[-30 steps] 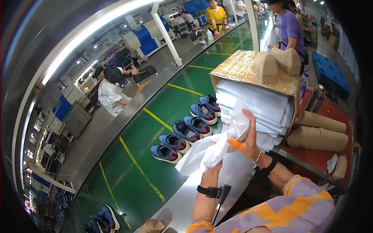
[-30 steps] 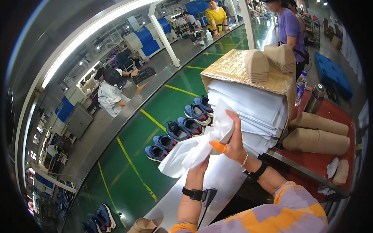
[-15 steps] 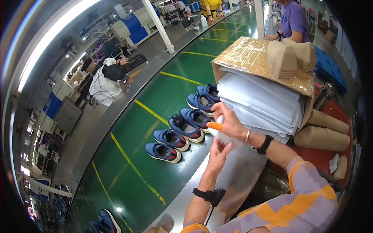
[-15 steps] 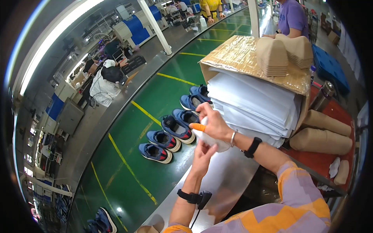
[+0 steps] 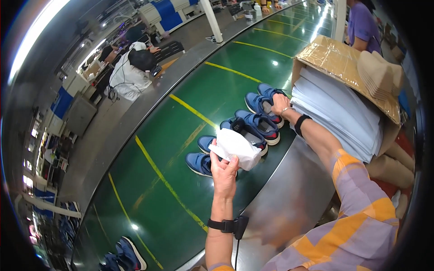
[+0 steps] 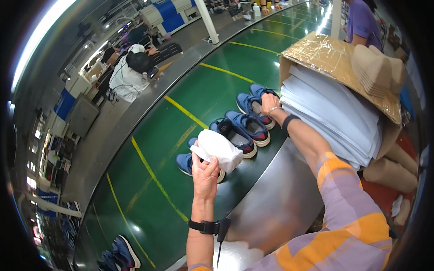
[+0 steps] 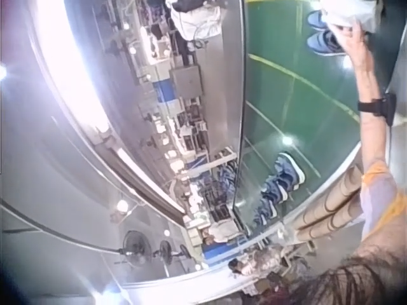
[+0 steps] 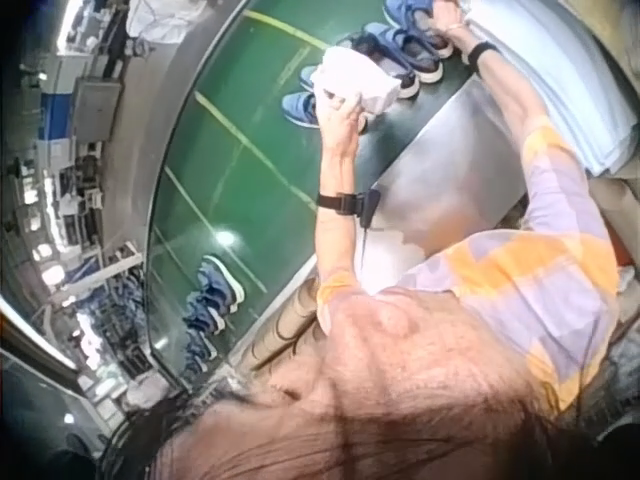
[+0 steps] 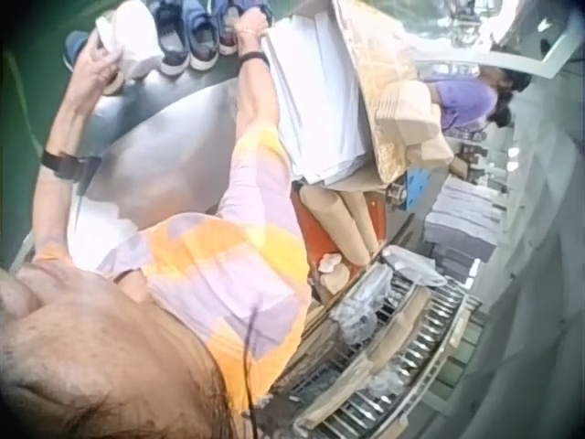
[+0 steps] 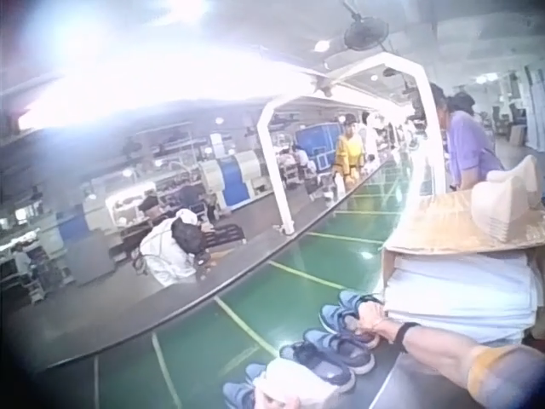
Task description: Insert cardboard or paper shoe tree supports into finished sneakers on a conveyor belt.
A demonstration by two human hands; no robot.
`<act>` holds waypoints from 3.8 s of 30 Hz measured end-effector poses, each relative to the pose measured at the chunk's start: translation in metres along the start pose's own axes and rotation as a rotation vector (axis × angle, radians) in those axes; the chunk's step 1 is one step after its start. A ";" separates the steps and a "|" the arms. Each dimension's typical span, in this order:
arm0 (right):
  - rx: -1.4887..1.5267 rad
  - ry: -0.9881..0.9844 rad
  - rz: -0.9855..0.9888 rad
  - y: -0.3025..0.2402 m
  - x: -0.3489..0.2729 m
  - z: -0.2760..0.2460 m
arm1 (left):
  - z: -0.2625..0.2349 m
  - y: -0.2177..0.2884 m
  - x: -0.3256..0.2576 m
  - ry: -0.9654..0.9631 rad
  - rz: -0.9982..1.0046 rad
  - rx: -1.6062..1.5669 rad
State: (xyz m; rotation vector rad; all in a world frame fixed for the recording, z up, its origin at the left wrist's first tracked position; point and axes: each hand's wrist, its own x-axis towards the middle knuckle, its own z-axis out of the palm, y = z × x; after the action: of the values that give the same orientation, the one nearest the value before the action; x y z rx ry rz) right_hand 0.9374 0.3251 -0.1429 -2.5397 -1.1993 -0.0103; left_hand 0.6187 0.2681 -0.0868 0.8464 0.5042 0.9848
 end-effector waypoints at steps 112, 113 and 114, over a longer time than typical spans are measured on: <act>1.046 -0.801 -1.114 -0.217 -0.403 -0.040 | -0.143 0.181 -0.330 -0.306 -0.514 1.716; 1.026 -0.941 -1.072 -0.220 -0.423 -0.039 | -0.155 0.171 -0.340 -0.363 -0.416 1.745; 1.048 -1.026 -1.033 -0.222 -0.443 -0.040 | -0.166 0.162 -0.348 -0.420 -0.316 1.771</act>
State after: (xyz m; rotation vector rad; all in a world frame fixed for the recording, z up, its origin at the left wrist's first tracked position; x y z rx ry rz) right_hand 0.4900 0.1113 -0.1046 -0.7699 -1.9439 1.3503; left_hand 0.2502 0.0732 -0.0525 2.3528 1.0818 -0.2151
